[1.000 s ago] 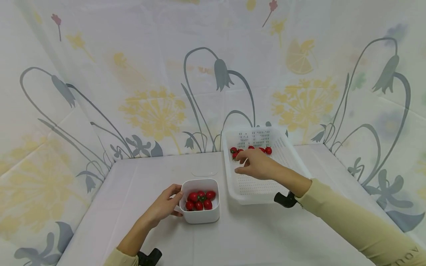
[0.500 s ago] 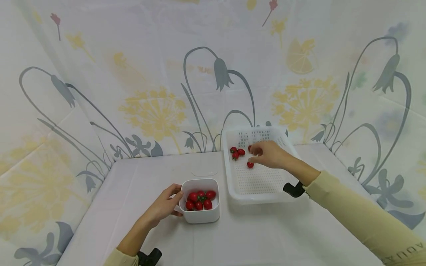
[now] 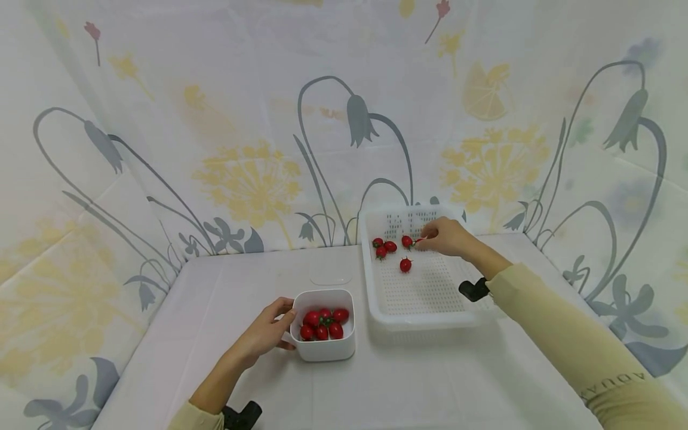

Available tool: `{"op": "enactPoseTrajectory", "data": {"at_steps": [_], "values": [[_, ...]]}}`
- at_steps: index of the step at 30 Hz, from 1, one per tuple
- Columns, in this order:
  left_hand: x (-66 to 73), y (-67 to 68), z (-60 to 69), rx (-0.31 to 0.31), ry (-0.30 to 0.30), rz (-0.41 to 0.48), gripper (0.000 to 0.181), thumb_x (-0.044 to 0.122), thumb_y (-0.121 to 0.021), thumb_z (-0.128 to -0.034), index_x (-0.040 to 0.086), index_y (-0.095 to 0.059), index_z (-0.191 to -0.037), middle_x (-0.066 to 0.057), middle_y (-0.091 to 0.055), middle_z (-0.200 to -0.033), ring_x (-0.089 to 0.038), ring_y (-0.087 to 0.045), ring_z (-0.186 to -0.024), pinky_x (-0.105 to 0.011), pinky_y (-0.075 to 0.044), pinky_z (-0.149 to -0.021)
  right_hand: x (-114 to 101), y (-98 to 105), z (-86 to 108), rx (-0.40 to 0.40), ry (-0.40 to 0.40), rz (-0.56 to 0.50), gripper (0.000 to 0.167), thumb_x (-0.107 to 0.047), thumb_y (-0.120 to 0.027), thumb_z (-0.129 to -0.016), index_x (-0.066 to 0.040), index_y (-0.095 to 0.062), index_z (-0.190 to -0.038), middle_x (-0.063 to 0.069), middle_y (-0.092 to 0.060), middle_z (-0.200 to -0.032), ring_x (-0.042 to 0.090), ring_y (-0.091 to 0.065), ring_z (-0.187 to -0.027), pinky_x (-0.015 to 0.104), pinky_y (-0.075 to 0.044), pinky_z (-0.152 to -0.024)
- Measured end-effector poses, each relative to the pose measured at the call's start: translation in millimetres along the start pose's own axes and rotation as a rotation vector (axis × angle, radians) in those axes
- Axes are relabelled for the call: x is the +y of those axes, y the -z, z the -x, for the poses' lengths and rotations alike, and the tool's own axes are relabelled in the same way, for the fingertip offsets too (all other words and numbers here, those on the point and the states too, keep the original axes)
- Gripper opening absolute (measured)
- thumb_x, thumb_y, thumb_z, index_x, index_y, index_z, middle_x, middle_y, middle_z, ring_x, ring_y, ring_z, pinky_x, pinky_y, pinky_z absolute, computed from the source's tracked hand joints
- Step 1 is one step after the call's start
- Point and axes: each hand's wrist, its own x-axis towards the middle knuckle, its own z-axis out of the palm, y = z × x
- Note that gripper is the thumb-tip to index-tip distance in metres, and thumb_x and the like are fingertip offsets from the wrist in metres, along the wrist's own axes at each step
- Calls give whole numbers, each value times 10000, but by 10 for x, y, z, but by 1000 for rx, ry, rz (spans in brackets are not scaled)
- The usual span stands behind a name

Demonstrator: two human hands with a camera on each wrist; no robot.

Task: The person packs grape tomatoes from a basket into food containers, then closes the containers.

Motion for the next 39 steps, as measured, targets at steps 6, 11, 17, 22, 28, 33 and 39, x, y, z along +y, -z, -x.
{"op": "enactPoseTrajectory", "data": {"at_steps": [6,11,17,22,28,33,39], "values": [[6,0,3,3,2,0,352,191,-482,-1091,6,-486,-1390,-251,-503,-1427,-257,-658,-948,-427,-641,-724,102,-14,-108,-22,-70,-37,400,-259,-668,-985,72,-653,-1209,266,-663,-1197,373,-669,-993,496,-573,-857],[5,4,3,1,2,1,356,195,-481,-1091,8,-484,-1393,-248,-504,-1425,-258,-658,-950,-429,-640,-725,186,-64,-194,-32,-139,-108,378,-249,-667,-988,72,-643,-1187,254,-667,-1161,400,-668,-998,499,-576,-897],[-5,12,-1,-4,-2,0,356,206,-484,-1091,15,-487,-1392,-248,-503,-1427,-272,-659,-971,-435,-641,-731,320,-194,-352,-38,-207,-193,420,-219,-640,-1010,115,-590,-1260,313,-650,-1185,451,-653,-1083,501,-557,-979],[-12,11,-5,-3,-1,0,355,202,-484,-1091,14,-487,-1393,-254,-498,-1436,-294,-657,-993,-435,-641,-730,391,-303,-446,-42,-238,-213,488,-227,-623,-1014,146,-542,-1319,329,-579,-1298,419,-669,-1066,462,-583,-941],[-11,1,4,-1,2,2,349,192,-482,-1090,12,-491,-1388,-257,-498,-1439,-317,-658,-1015,-430,-641,-726,400,-412,-477,-91,-292,-217,503,-253,-658,-996,141,-562,-1293,286,-608,-1202,316,-689,-926,417,-610,-871],[-7,11,6,-11,-9,5,356,194,-477,-1093,5,-483,-1394,-258,-496,-1435,-322,-656,-1016,-437,-640,-736,348,-485,-477,-133,-335,-278,299,-231,-671,-984,54,-585,-1006,174,-579,-982,251,-695,-807,381,-623,-815],[-7,10,4,-4,-4,4,353,191,-473,-1093,5,-487,-1393,-252,-504,-1431,-300,-661,-1005,-438,-640,-734,318,-565,-524,-144,-367,-318,291,-191,-698,-966,55,-599,-1087,145,-560,-945,220,-714,-742,351,-634,-757]]}}
